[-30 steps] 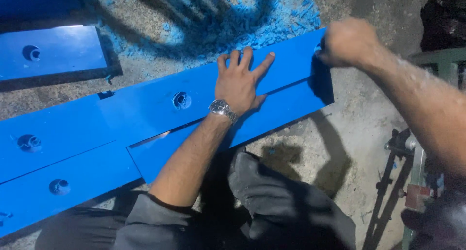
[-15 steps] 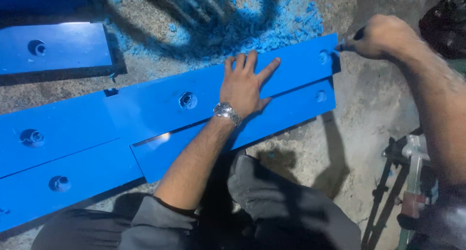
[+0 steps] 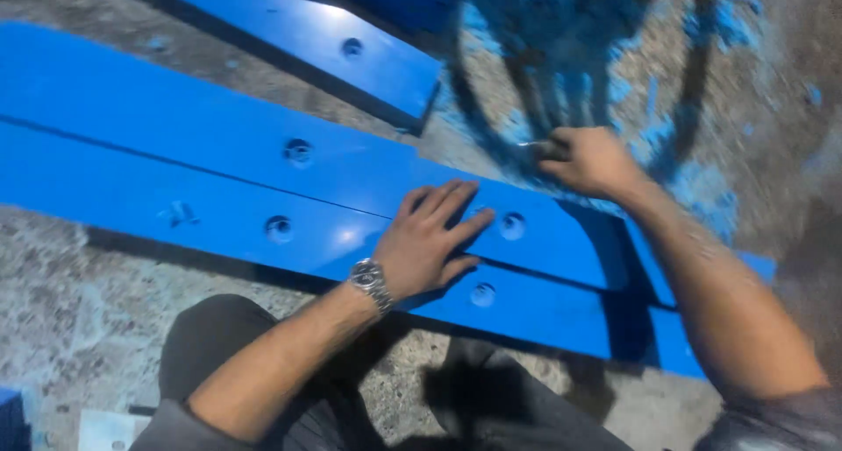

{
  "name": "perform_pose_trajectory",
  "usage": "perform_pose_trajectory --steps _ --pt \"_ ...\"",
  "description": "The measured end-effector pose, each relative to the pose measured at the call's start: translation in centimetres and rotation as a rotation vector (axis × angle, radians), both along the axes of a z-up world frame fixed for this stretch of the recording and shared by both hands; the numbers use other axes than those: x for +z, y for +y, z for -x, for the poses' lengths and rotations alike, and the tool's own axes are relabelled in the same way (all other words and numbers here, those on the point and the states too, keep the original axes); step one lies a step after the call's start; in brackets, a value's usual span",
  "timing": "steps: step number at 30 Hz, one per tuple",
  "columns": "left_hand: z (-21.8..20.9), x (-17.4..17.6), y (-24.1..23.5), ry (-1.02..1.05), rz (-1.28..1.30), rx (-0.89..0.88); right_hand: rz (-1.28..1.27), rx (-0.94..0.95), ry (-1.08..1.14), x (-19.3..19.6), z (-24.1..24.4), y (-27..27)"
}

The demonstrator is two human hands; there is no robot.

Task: Deburring holes in blue plastic industrial parts using a hand tool while sitting on a workshop floor.

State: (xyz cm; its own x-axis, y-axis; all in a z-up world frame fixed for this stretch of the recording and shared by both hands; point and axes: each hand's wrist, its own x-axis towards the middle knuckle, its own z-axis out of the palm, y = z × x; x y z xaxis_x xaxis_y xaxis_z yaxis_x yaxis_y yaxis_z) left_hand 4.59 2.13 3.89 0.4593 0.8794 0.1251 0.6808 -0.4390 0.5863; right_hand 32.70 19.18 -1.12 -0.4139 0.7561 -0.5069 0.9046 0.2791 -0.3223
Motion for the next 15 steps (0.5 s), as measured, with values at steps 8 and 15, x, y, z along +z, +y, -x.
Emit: perform_pose_trajectory --steps 8,15 --pt "3.5 2.8 -1.3 0.082 0.093 0.112 -0.294 0.159 0.119 -6.7 16.5 7.1" --pt "3.7 5.6 -2.4 0.180 0.227 0.100 -0.620 0.113 0.449 -11.4 22.6 17.2"
